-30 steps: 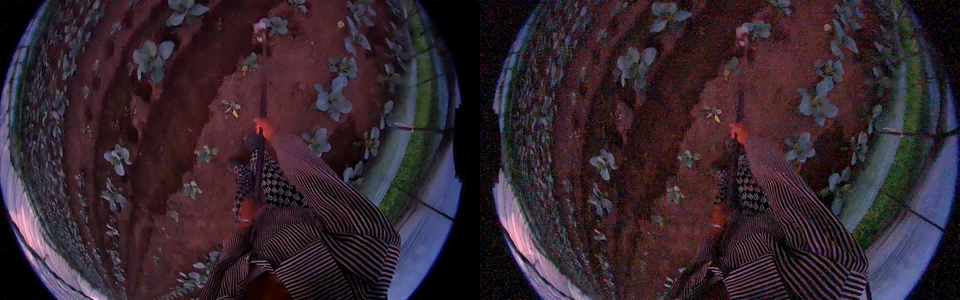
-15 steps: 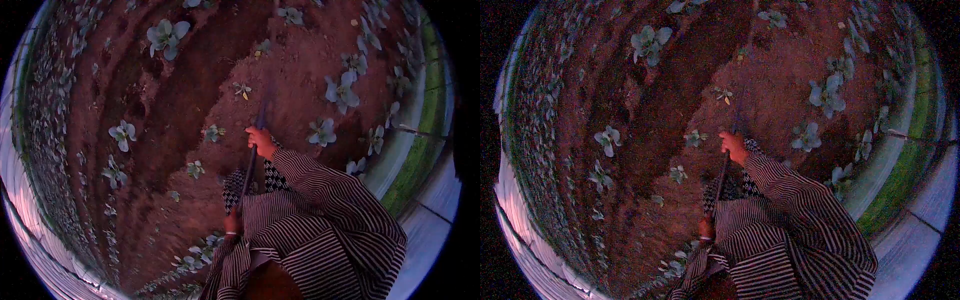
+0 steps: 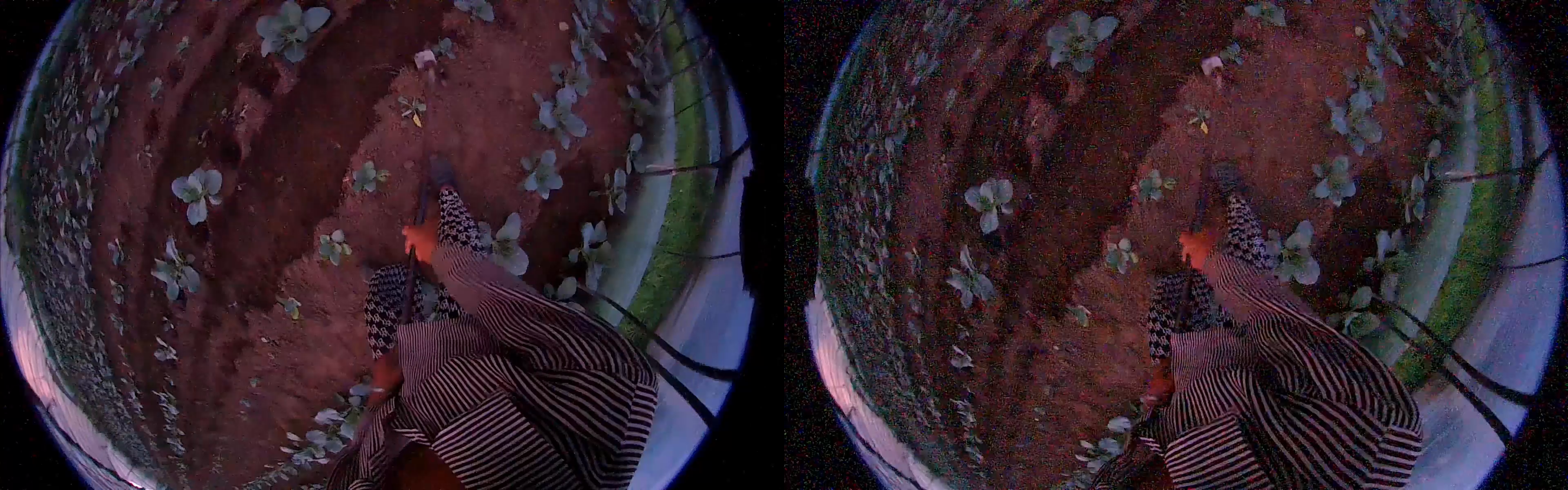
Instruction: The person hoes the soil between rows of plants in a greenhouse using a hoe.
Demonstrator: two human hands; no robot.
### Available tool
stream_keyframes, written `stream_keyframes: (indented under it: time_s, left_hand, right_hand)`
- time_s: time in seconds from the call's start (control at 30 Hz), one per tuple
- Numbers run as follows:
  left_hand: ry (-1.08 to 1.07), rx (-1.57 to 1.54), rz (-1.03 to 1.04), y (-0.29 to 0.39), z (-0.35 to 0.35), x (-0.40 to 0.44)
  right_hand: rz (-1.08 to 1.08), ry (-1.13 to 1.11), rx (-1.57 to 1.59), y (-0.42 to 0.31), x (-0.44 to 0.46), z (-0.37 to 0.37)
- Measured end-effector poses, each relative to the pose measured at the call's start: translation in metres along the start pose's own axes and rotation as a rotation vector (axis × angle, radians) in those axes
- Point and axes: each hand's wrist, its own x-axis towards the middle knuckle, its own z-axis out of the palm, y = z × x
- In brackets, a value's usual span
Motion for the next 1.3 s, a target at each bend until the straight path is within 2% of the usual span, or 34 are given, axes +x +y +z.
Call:
stream_keyframes:
  time_s: [0.03,0.1,0.13,0.23,0.3,0.37,0.4,0.43,0.47,0.53,0.57,0.63,0.73,0.8,0.87,0.9,1.0,1.1,1.17,1.2,1.27,1.3]
  left_hand:
    - [-0.019,0.009,-0.012,-0.005,-0.01,-0.012]
    - [-0.046,0.024,-0.021,-0.011,-0.024,-0.03]
    - [-0.059,0.031,-0.015,-0.015,-0.029,-0.035]
    - [0.055,0.108,0.016,-0.035,-0.023,-0.036]
    - [0.183,-0.08,0.169,-0.024,-0.024,-0.023]
    - [0.161,-0.184,0.18,0.013,-0.032,-0.006]
    - [0.077,-0.193,0.119,0.039,-0.035,0.01]
    - [-0.01,-0.198,0.051,0.058,-0.035,0.025]
    - [-0.024,-0.175,0.077,0.067,-0.03,0.036]
    - [-0.046,-0.123,0.12,0.083,-0.025,0.052]
    - [-0.129,-0.115,-0.004,0.091,-0.026,0.053]
    - [-0.295,-0.1,-0.261,0.111,-0.039,0.027]
    - [-0.1,-0.187,0.085,0.041,-0.028,-0.025]
    - [-0.041,0.084,0.048,-0.019,-0.028,-0.04]
    - [0.078,0.178,0.004,0.015,-0.067,-0.071]
    - [0.143,0.223,-0.017,0.027,-0.082,-0.082]
    - [0.162,0.202,-0.112,0.025,-0.088,-0.084]
    - [0.261,0.279,0.082,0.005,-0.098,-0.1]
    - [0.307,0.479,0.096,0.014,-0.115,-0.112]
    - [0.339,0.576,0.092,0.001,-0.128,-0.125]
    - [0.519,0.657,0.235,-0.07,-0.136,-0.112]
    - [0.51,0.624,0.173,-0.055,-0.147,-0.122]
  right_hand:
    - [0.138,0.22,-0.12,0.005,-0.016,0.022]
    - [0.22,0.47,-0.25,0.009,-0.032,0.056]
    - [0.163,0.492,-0.266,0.012,-0.037,0.065]
    - [0.068,0.363,-0.321,0.011,-0.031,0.084]
    - [0.105,0.275,-0.304,-0.007,-0.006,0.089]
    - [0.165,0.246,-0.281,-0.046,0.019,0.118]
    - [0.173,0.229,-0.295,-0.061,0.033,0.121]
    - [0.141,0.215,-0.353,-0.071,0.046,0.111]
    - [0.11,0.203,-0.409,-0.078,0.053,0.103]
    - [0.194,0.261,-0.525,-0.097,0.065,0.079]
    - [0.246,0.288,-0.583,-0.097,0.066,0.069]
    - [0.046,0.12,-0.572,-0.066,0.039,0.059]
    - [-0.293,-0.136,-0.551,-0.019,-0.009,0.046]
    - [-0.098,0.016,-0.425,-0.01,-0.026,0.063]
    - [0.522,0.46,-0.174,-0.028,-0.039,0.13]
    - [0.502,0.428,-0.029,-0.033,-0.042,0.152]
    - [0.509,0.44,0.127,-0.06,-0.055,0.205]
    - [0.43,0.387,0.191,-0.057,-0.066,0.217]
    - [0.387,0.381,0.198,-0.052,-0.079,0.23]
    - [0.372,0.366,0.198,-0.037,-0.087,0.242]
    - [0.38,0.358,0.134,-0.004,-0.092,0.24]
    - [0.383,0.364,0.102,0.008,-0.099,0.234]
